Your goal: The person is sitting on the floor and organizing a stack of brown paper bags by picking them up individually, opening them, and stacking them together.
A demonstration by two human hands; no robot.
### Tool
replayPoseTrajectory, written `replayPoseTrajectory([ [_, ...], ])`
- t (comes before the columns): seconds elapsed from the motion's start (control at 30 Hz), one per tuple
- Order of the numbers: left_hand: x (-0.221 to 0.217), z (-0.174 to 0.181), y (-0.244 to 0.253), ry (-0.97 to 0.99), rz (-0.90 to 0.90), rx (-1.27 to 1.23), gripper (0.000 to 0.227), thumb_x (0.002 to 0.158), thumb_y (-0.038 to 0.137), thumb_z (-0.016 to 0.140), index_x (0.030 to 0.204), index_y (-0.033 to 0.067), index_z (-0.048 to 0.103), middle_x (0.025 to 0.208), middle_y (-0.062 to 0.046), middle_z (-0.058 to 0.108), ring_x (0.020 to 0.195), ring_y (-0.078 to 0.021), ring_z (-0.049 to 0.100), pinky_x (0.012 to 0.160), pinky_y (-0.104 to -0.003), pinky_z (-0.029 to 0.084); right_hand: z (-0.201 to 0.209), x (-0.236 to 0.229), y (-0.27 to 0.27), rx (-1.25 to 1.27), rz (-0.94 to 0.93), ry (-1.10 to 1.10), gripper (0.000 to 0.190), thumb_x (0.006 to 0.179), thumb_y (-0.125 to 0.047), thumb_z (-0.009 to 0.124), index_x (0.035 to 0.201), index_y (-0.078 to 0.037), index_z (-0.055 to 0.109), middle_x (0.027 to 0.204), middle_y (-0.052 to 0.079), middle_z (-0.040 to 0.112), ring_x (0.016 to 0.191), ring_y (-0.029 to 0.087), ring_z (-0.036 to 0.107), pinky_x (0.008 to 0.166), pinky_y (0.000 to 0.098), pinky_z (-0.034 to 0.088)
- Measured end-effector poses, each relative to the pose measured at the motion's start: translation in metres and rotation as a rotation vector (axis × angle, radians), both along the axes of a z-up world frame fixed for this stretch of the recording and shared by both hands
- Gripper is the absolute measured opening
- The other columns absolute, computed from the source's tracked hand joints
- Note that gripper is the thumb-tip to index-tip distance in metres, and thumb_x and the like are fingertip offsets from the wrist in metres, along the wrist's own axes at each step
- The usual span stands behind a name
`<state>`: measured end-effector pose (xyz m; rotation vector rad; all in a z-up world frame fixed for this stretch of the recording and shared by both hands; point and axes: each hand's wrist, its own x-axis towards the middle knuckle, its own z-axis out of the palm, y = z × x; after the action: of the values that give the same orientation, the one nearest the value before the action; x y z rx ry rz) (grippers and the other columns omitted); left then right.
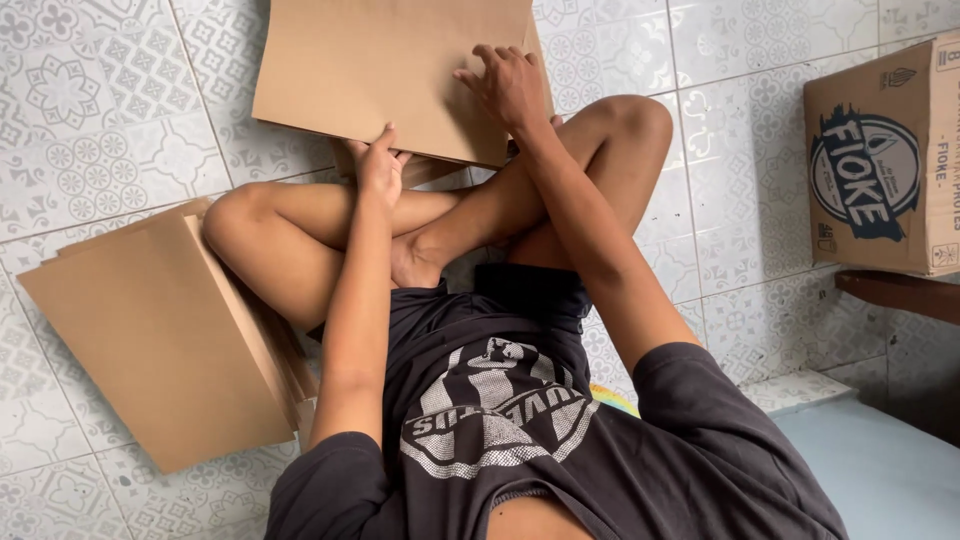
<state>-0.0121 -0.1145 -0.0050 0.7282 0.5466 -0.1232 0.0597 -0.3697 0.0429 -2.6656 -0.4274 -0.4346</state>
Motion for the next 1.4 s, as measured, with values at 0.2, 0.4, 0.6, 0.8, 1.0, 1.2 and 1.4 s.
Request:
replayPoseTrajectory([
  [0.2, 0.03, -0.02, 0.055, 0.093, 0.046, 0.259, 0.121, 0.09, 0.022, 0.076, 0.161, 0.0211, -0.022, 0.17, -0.021, 0.008, 0.151, -0.0409, 0.031, 0.119, -0.062, 0.026, 0.001, 0.011, -0.02, 0.218, -0.146, -0.102, 0.062, 0.098, -0.043, 0.083, 0.144, -0.014, 0.052, 0.137, 0.013, 0.057, 0.114, 0.028, 0.066, 0.099, 0.0418, 0.051],
  [0.4, 0.029, 0.057, 0.118, -0.117, -0.015, 0.56, 0.033, 0.1, 0.023, 0.066, 0.128, 0.0092, 0.057, 0.12, -0.008, 0.068, 0.11, -0.0159, 0.066, 0.095, -0.029, 0.054, 0.05, 0.0, -0.01, 1.043, -0.161, 0.745, 0.068, 0.09, -0.049, 0.069, 0.141, -0.006, 0.054, 0.123, 0.017, 0.069, 0.105, 0.02, 0.069, 0.087, 0.0281, 0.058],
  [0.6, -0.008, 0.123, 0.145, -0.067, -0.229, 0.802, 0.045, 0.101, 0.029, 0.062, 0.141, 0.0103, 0.056, 0.132, -0.007, 0.069, 0.119, -0.0162, 0.066, 0.1, -0.03, 0.053, 0.1, -0.037, 0.037, 0.886, 0.152, 1.257, 0.077, 0.094, -0.049, 0.058, 0.156, -0.007, 0.036, 0.145, 0.026, 0.052, 0.12, 0.039, 0.063, 0.095, 0.0471, 0.056],
  [0.8, -0.085, 0.15, 0.229, -0.119, -0.084, 0.832, 0.054, 0.099, 0.033, 0.069, 0.145, 0.0085, 0.055, 0.128, -0.004, 0.072, 0.106, -0.0087, 0.068, 0.091, -0.022, 0.055, 0.108, -0.097, 0.133, 0.946, 0.226, 1.308, 0.076, 0.093, -0.021, 0.07, 0.157, 0.0, 0.035, 0.119, 0.022, 0.064, 0.099, 0.026, 0.067, 0.088, 0.0362, 0.056],
  [1.0, -0.213, 0.167, 0.338, -0.107, 0.035, 0.993, 0.039, 0.102, 0.029, 0.073, 0.132, 0.0059, 0.064, 0.124, -0.004, 0.071, 0.094, -0.0105, 0.067, 0.08, -0.025, 0.058, 0.122, -0.166, 0.241, 1.085, 0.366, 1.329, 0.076, 0.096, -0.007, 0.071, 0.159, -0.009, 0.029, 0.078, 0.002, 0.059, 0.078, 0.014, 0.062, 0.084, 0.0318, 0.052],
  [1.2, -0.337, 0.132, 0.417, 0.288, -0.055, 1.361, 0.056, 0.107, 0.032, 0.081, 0.129, -0.0151, 0.062, 0.111, -0.028, 0.071, 0.08, -0.0341, 0.072, 0.059, -0.043, 0.06, 0.113, -0.25, 0.328, 0.865, 0.519, 1.445, 0.091, 0.094, -0.014, 0.067, 0.162, -0.003, 0.007, 0.126, 0.036, 0.061, 0.097, 0.035, 0.071, 0.063, 0.0312, 0.061],
  [1.4, -0.384, 0.066, 0.427, 0.256, 0.04, 1.426, 0.037, 0.097, 0.012, 0.074, 0.129, -0.0063, 0.068, 0.113, -0.018, 0.073, 0.086, -0.0309, 0.068, 0.075, -0.042, 0.054, 0.063, -0.3, 0.37, 0.653, 0.698, 1.344, 0.118, 0.092, -0.005, 0.072, 0.159, -0.032, -0.021, 0.135, 0.023, 0.052, 0.088, 0.026, 0.074, 0.064, 0.0314, 0.071],
])
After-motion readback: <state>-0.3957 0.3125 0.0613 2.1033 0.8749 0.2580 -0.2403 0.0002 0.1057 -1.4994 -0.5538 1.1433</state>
